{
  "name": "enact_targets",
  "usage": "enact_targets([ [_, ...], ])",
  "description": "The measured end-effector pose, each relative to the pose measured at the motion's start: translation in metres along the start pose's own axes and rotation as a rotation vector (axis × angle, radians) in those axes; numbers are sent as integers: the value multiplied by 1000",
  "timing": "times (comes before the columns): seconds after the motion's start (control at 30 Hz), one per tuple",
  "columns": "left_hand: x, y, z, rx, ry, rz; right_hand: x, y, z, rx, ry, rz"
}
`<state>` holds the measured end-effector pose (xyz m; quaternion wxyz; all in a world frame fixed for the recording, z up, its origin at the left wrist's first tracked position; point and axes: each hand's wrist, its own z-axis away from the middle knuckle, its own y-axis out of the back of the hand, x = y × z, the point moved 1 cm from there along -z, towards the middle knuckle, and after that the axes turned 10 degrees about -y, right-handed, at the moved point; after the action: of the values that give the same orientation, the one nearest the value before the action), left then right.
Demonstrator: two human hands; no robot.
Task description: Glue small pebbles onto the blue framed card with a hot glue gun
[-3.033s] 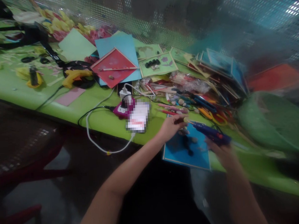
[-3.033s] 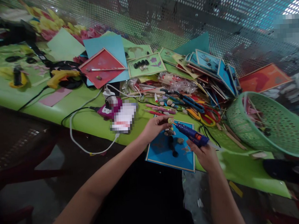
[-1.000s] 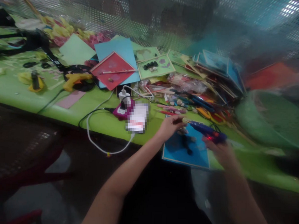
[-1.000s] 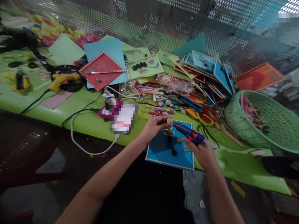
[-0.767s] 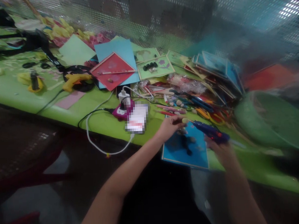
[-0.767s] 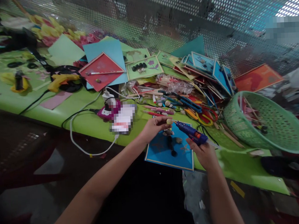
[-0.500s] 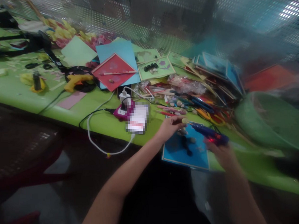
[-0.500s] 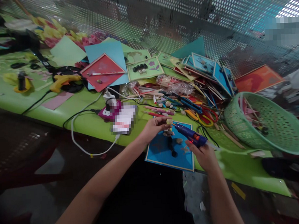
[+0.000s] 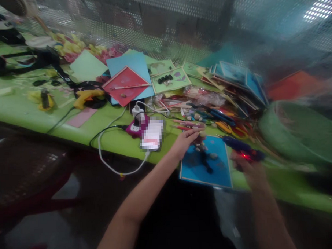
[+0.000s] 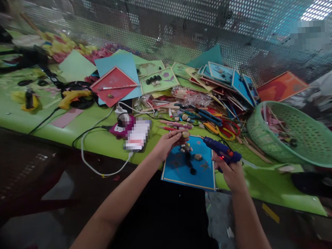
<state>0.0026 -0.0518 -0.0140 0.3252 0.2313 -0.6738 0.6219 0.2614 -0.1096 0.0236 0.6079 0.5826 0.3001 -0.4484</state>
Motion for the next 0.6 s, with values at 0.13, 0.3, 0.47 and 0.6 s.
enact_targets([
  [0.13,2,0,-1,-1,1,16,11,2,1,29,11,-95],
  [0.3,6,2,2,-9,9,-18,19,0,3,54,8,-208],
  [0.47,17,5,22,-60,-26,-237,28,-3,2,42,-24,-268],
  [0.6,19,6,45,-128,-128,-634,41,-3,0,29,-30,-312],
])
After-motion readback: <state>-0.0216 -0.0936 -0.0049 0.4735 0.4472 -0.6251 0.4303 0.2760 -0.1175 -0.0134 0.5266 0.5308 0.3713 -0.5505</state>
